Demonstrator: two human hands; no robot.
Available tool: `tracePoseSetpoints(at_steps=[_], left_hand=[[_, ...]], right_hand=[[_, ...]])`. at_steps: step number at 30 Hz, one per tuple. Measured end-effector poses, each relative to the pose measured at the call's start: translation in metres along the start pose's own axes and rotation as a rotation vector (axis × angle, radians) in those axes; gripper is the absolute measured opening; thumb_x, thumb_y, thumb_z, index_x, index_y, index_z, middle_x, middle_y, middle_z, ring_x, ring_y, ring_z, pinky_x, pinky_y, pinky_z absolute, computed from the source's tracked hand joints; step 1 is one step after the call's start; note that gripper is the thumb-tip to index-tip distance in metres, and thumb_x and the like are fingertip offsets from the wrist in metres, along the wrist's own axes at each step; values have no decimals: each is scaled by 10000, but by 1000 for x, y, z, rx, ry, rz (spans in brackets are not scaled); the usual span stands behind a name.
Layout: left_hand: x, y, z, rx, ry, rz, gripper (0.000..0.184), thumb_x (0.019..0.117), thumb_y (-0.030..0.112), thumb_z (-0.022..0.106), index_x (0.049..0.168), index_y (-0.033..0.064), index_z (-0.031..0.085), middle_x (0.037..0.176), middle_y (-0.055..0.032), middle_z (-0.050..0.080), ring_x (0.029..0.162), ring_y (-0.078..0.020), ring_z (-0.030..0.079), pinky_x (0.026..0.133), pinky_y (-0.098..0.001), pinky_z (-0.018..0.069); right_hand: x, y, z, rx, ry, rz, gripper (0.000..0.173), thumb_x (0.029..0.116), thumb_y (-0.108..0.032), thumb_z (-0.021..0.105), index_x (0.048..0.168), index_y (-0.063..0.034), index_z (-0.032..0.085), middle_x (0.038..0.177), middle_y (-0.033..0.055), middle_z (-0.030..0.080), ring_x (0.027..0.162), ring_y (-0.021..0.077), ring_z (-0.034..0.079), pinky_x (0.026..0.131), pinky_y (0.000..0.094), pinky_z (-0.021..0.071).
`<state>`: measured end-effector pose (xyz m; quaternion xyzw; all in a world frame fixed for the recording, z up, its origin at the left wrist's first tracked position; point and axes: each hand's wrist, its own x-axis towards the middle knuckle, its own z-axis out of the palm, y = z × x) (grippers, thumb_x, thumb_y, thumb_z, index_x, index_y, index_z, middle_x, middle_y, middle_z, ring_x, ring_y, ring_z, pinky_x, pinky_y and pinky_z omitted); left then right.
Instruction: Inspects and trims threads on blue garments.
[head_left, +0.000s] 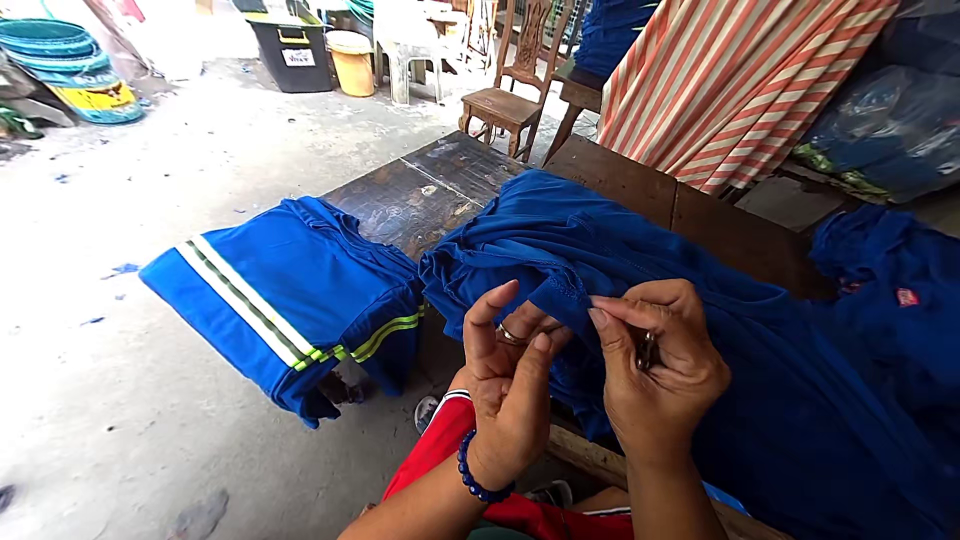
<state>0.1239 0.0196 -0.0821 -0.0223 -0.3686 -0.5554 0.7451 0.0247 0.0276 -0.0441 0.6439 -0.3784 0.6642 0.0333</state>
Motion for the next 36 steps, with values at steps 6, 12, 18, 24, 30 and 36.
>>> tracePoseSetpoints(at_steps=[6,12,18,24,30,36], left_hand=[[-3,-12,2,306,-79,194,511,958,-57,603,1405,187,558,1272,76,666,1085,-32,664,961,-246,560],[4,-29,-6,538,-85,288,447,919,114,746,1341,221,648,1294,76,584,1171,-9,567,978,-200,511],[17,-34,-4,211,-60,48,522,861,-67,745,1337,132,666,1364,-44,543,1075,-74,650,856,-253,607],[18,-38,-4,323,-49,78,415,800,-64,803,1180,87,732,1384,-40,527,1097,-60,648,844,-235,618],[17,-36,-9,494,-88,202,93,886,77,781,932,158,775,1366,38,584,1253,-37,549,1027,-230,507],[13,-35,-14,442,-130,195,36,941,190,741,956,217,721,1348,85,603,1350,-69,488,1133,-295,427]], right_hand=[[-9,-12,-7,-191,-28,-132,61,943,-56,672,926,2,670,909,27,507,806,-27,519,727,58,458],[-6,-15,-7,-290,-139,-190,83,924,-71,678,910,10,691,844,55,515,761,23,513,691,88,427],[1,-9,-53,-76,-174,189,302,921,-180,731,1192,-104,620,1038,-78,563,751,-90,488,626,53,413],[-15,-9,-81,-46,-173,294,288,997,-198,641,1203,-14,557,968,-104,554,777,-102,482,661,48,405],[-25,-6,-74,-124,-148,236,198,1023,-189,623,1094,-6,600,975,-72,606,867,-106,557,768,57,480],[-32,-6,-70,-420,-237,142,340,1035,-285,615,1053,47,686,928,76,689,871,-16,616,793,110,491]])
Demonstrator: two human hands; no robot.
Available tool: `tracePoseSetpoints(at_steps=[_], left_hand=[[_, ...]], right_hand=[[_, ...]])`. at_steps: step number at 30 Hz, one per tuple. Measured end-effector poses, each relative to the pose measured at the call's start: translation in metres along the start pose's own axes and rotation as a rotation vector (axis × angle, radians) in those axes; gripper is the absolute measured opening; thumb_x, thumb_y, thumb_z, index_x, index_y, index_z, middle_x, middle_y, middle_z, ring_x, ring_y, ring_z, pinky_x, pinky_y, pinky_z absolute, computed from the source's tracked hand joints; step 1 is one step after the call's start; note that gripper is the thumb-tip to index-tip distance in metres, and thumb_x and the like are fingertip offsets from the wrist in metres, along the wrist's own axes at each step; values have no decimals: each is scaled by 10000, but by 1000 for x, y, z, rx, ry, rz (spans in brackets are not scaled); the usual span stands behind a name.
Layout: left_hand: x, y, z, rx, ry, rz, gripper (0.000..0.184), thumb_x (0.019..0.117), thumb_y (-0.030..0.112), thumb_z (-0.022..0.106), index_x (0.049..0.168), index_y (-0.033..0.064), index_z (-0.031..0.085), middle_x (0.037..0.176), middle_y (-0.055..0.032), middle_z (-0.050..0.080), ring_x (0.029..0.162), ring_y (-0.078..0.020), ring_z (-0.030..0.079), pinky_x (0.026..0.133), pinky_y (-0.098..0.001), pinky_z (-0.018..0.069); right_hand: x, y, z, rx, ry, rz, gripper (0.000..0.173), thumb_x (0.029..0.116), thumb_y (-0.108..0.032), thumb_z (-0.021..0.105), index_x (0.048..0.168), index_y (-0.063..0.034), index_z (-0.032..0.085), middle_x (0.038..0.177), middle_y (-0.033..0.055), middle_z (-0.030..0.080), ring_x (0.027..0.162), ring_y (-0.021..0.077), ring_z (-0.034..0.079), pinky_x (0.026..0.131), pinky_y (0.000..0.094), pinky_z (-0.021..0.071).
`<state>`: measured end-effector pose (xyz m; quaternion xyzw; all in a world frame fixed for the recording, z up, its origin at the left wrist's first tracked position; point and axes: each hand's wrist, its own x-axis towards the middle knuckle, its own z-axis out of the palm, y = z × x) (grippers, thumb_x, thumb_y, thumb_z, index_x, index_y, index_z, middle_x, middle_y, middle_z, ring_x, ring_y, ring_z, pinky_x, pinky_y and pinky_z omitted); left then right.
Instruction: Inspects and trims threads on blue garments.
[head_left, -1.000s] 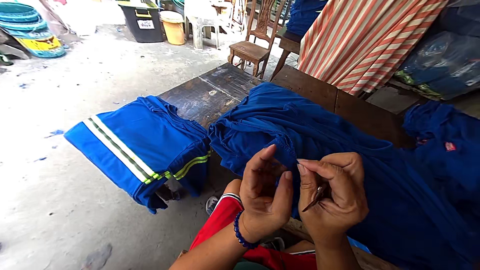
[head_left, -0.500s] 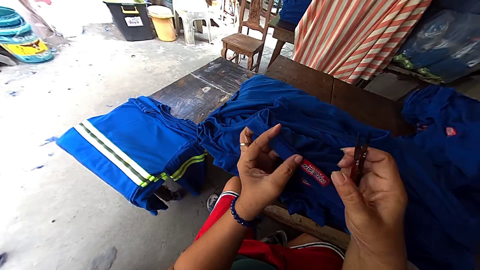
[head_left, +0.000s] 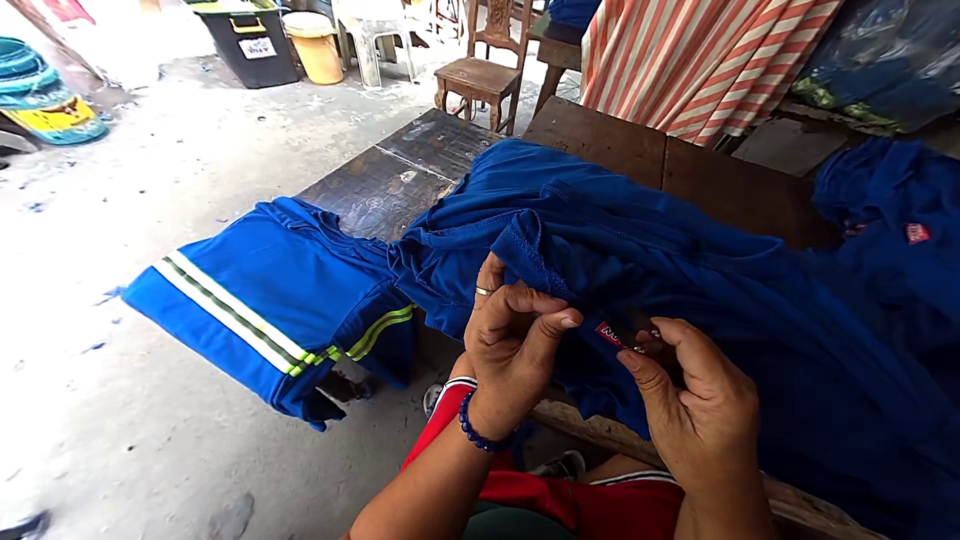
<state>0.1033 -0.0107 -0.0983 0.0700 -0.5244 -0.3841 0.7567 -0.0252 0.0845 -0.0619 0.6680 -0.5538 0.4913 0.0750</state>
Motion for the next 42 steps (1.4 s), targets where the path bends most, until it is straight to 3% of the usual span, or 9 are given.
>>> tracePoseSetpoints(at_steps=[4,18,22,25,28,30,34,36,42], left_hand=[[-3,1,0,-45,-5,-7,34,946,215,737,974,234,728,1336,103,606,1330,-47,494,1116,-272,433],[-11,0,2,-19,-1,31,85,928,117,750,979,184,740,1350,82,583,1253,-11,540,1029,-208,493],[-12,4,-2,-52,4,-5,51,1005,198,660,1034,223,694,1316,95,599,1223,-16,566,1001,-221,513],[-10,8,-3,-190,39,-63,159,1022,270,629,1179,294,632,1341,110,613,1201,-25,603,945,-226,549],[-7,11,0,-228,58,-99,506,878,59,790,1306,234,585,1282,76,635,1093,-34,657,913,-238,583],[-7,11,1,-135,99,-115,587,826,-44,794,1350,152,619,1293,43,648,1063,-48,676,883,-247,602],[-6,9,-2,30,170,-70,299,887,-10,755,1149,132,776,1228,23,698,1152,-79,646,945,-255,572],[-4,9,-4,45,187,-64,183,928,22,721,1056,134,790,1156,30,710,1105,-66,653,922,-243,571],[-2,17,-9,-69,159,-98,115,1004,106,641,1046,167,729,1073,73,692,1062,-38,648,900,-231,562]], right_hand=[[0,1,5,-114,-36,-35,335,1042,-299,588,1001,14,700,888,96,688,851,63,633,770,164,496],[11,-16,28,-224,47,-122,307,1049,-228,565,931,23,696,778,110,660,754,121,631,699,200,489],[7,-11,28,-122,62,-71,301,1051,-217,568,962,42,693,829,106,680,810,51,631,765,145,489],[3,-3,25,131,38,10,274,1045,-197,588,1029,70,645,919,25,664,873,-81,589,809,68,483],[1,-2,21,296,29,45,237,1040,-171,589,1072,62,625,970,-30,656,906,-99,586,825,76,499],[0,-4,20,296,23,44,227,1036,-167,594,1066,55,628,957,-35,652,886,-102,581,806,71,495],[0,-5,19,252,-9,20,249,1031,-188,607,1051,58,638,918,-19,654,853,-102,579,774,60,490],[1,-6,20,220,-18,2,269,1036,-207,606,1049,59,644,928,-1,667,873,-98,592,788,62,494],[6,-11,27,18,-26,-65,308,1039,-253,598,1002,44,674,876,66,678,829,-29,612,752,97,487]])
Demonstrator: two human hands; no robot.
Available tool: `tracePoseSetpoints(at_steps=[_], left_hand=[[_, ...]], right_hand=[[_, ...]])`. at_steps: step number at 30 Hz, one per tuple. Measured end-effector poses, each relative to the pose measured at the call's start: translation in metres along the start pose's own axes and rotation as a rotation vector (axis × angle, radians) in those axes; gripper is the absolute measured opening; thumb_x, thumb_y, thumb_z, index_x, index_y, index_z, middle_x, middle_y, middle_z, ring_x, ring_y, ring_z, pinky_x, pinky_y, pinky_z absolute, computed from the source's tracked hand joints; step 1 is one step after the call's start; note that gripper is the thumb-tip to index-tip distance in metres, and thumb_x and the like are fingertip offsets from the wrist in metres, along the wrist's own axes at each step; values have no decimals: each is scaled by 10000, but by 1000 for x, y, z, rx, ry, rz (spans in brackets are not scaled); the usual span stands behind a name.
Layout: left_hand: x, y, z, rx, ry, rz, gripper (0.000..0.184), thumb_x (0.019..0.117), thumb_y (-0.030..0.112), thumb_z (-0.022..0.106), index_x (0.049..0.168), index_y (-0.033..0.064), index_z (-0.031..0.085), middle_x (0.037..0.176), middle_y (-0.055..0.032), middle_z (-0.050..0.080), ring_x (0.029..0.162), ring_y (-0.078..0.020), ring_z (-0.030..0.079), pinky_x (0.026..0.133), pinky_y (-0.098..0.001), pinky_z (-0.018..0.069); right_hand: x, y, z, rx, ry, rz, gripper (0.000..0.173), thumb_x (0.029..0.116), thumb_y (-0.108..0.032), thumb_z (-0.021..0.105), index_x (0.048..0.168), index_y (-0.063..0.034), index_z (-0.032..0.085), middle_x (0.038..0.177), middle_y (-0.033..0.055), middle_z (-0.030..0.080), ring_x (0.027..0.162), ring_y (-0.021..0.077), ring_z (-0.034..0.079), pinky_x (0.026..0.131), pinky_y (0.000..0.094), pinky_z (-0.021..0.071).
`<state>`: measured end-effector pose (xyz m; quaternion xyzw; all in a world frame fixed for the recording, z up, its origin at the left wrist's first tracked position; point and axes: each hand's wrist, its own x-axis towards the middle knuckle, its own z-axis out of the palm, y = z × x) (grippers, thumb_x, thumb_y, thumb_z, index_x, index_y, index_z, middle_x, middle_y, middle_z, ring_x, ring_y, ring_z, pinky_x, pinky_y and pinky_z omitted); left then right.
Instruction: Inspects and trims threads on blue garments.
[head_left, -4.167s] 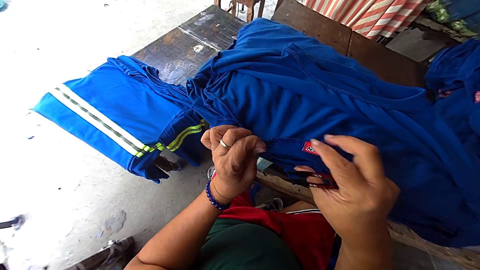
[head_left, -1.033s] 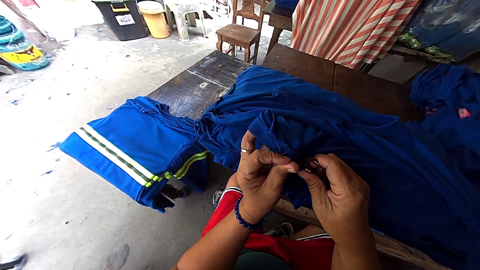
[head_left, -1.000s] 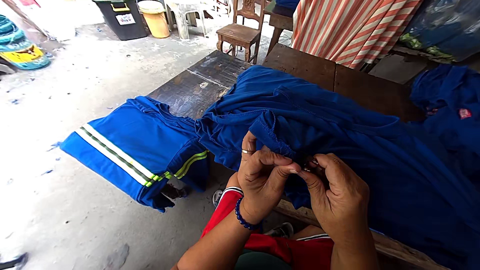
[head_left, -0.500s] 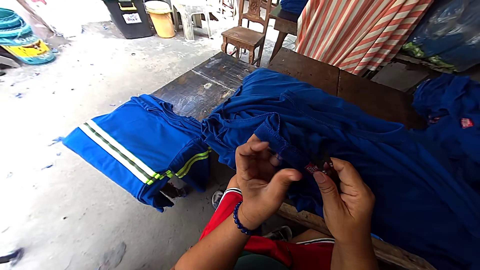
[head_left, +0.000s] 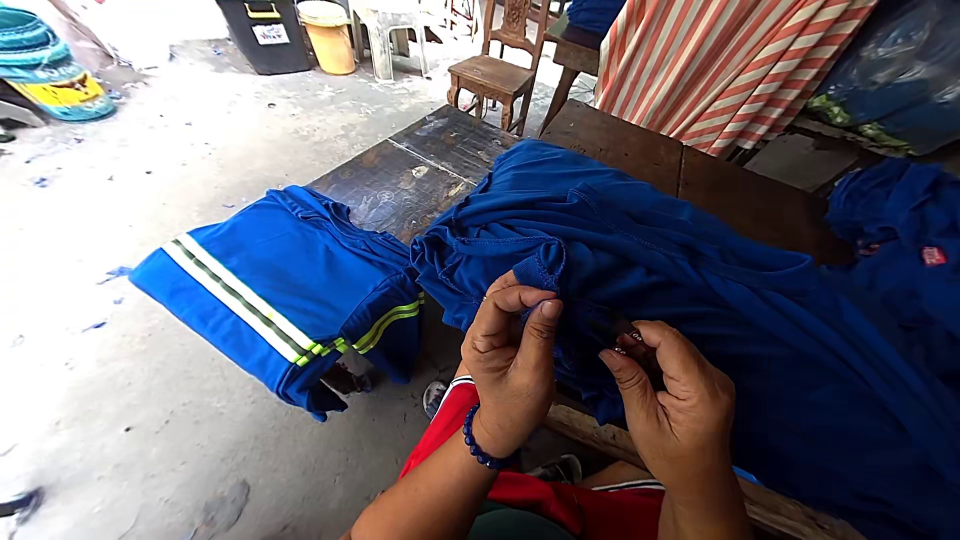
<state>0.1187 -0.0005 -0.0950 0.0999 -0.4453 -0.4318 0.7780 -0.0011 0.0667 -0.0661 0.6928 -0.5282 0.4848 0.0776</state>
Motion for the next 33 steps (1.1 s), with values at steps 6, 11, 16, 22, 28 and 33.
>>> tracePoseSetpoints(at_steps=[6,11,16,22,28,33], left_hand=[[-8,0,1,-121,-30,-22,115,1006,125,639,1072,195,703,1126,72,684,1075,-30,650,889,-227,572],[-10,0,1,-106,-63,20,117,1006,81,625,1062,158,693,1089,63,678,1053,-23,644,889,-208,560],[-11,-2,1,-67,-65,52,118,1016,76,606,1069,155,675,1104,64,677,1061,-19,649,894,-209,565],[-14,-4,1,-48,-67,61,159,1031,62,572,1112,179,644,1133,79,668,1089,-9,637,914,-206,553],[-15,-5,1,-12,-60,65,146,1038,70,560,1098,183,632,1122,86,662,1085,0,632,913,-204,551],[-17,-4,2,11,-59,76,153,1039,60,552,1105,176,627,1125,91,664,1099,5,626,936,-200,539]], right_hand=[[10,-8,9,-141,-5,-46,314,1034,-277,599,955,11,695,816,80,677,768,53,623,691,168,483],[15,-15,17,-188,46,-84,307,1034,-258,598,952,22,694,800,93,666,758,90,625,697,194,486],[16,-22,19,-235,70,-85,300,1034,-232,592,939,29,705,786,103,673,746,100,632,680,200,484],[14,-30,18,-307,74,-47,286,1029,-221,593,946,32,698,779,95,664,720,101,619,652,206,472],[13,-34,19,-357,80,-39,286,1028,-211,581,944,30,711,778,103,677,714,129,639,631,235,479],[12,-37,20,-386,94,-40,276,1024,-212,588,924,22,696,767,96,669,710,136,633,636,244,478]])
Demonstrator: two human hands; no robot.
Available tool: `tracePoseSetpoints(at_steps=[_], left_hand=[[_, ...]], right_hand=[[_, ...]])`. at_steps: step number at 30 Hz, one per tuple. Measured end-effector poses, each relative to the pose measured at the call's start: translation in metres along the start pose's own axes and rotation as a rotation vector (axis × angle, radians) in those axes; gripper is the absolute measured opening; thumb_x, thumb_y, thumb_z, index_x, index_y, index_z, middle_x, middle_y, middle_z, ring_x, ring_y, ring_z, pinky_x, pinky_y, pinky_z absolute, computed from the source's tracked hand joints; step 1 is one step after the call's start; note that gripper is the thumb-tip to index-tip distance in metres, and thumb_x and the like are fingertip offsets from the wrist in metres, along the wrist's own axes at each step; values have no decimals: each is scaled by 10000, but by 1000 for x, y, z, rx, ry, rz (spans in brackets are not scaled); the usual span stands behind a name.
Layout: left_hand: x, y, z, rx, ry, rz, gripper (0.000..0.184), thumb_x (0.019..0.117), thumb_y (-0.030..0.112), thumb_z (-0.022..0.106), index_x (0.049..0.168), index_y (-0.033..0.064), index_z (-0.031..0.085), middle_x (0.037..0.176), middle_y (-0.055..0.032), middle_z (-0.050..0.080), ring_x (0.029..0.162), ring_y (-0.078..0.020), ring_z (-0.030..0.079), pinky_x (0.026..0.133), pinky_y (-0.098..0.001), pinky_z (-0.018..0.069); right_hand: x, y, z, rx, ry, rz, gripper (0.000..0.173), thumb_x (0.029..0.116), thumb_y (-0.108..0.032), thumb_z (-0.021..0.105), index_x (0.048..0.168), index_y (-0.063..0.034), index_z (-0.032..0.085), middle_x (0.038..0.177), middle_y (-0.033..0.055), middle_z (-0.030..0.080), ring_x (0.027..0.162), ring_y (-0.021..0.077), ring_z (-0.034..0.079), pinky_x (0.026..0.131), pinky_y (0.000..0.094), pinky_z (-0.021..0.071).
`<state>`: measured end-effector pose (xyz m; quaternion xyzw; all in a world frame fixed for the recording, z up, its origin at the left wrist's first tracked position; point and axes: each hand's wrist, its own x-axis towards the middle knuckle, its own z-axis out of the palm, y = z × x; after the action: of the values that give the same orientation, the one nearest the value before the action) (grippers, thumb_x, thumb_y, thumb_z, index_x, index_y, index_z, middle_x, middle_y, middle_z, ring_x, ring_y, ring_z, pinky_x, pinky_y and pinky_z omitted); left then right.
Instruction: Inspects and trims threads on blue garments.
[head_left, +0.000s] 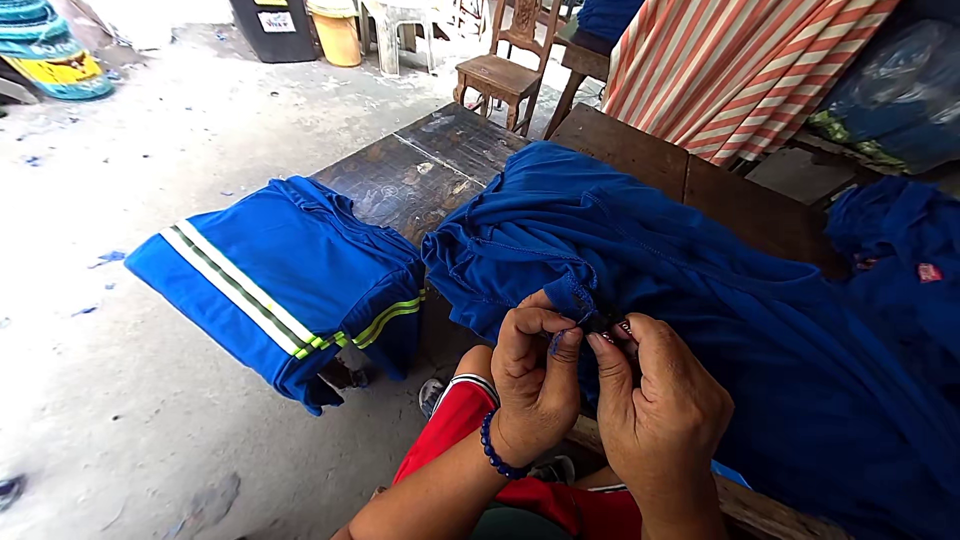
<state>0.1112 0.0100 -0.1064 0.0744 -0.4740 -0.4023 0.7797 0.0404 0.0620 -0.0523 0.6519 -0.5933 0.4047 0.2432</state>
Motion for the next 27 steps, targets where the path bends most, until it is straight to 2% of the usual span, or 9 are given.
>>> tracePoseSetpoints(at_steps=[5,8,9,11,14,18,22,27], left_hand=[[-1,-1,0,-32,20,-21,155,1048,90,549,1110,208,628,1110,98,660,1066,0,638,906,-216,560],[0,1,1,-144,28,-69,207,1022,107,610,1190,227,631,1170,96,667,1080,-9,641,932,-219,550],[1,1,2,-177,32,-86,282,988,76,658,1233,210,619,1182,83,673,1063,-17,653,934,-224,557],[3,2,3,-189,43,-122,434,911,-37,705,1293,137,596,1183,34,693,1023,-47,685,927,-255,577],[6,1,3,-119,82,-130,399,879,-73,725,1253,62,692,1146,-15,716,981,-76,701,849,-259,606],[10,3,-1,-70,115,-129,209,948,15,691,1115,112,773,1060,8,717,977,-68,681,843,-248,594],[10,6,-2,-129,156,-131,161,979,41,660,1060,130,766,1028,21,745,970,-58,700,861,-257,594],[9,6,-4,-172,133,-136,99,1009,107,632,1043,147,716,1001,37,724,954,-39,688,850,-241,585]], right_hand=[[-2,5,2,18,-3,30,289,1037,-190,552,918,18,713,759,103,675,705,126,641,614,233,465],[-7,16,1,276,-23,129,284,1052,-194,555,992,58,668,841,54,664,782,-30,592,719,99,466],[-8,19,1,392,-23,165,269,1050,-176,560,1020,78,642,864,23,642,798,-80,570,742,66,466],[-11,24,-1,578,-6,211,217,1041,-130,558,1044,81,610,882,-39,607,800,-115,546,742,51,469],[-13,27,-5,661,-10,203,186,1041,-118,556,1046,62,604,871,-68,589,787,-120,529,721,46,457],[-17,27,-5,639,-48,158,217,1036,-146,583,1048,68,619,880,-43,609,797,-113,537,727,46,459],[-17,27,-5,559,-76,112,261,1032,-187,601,1032,71,633,881,-2,629,809,-101,552,735,49,464],[-15,23,-2,407,-76,35,297,1038,-232,599,1002,56,663,869,61,658,827,-35,604,757,91,488]])
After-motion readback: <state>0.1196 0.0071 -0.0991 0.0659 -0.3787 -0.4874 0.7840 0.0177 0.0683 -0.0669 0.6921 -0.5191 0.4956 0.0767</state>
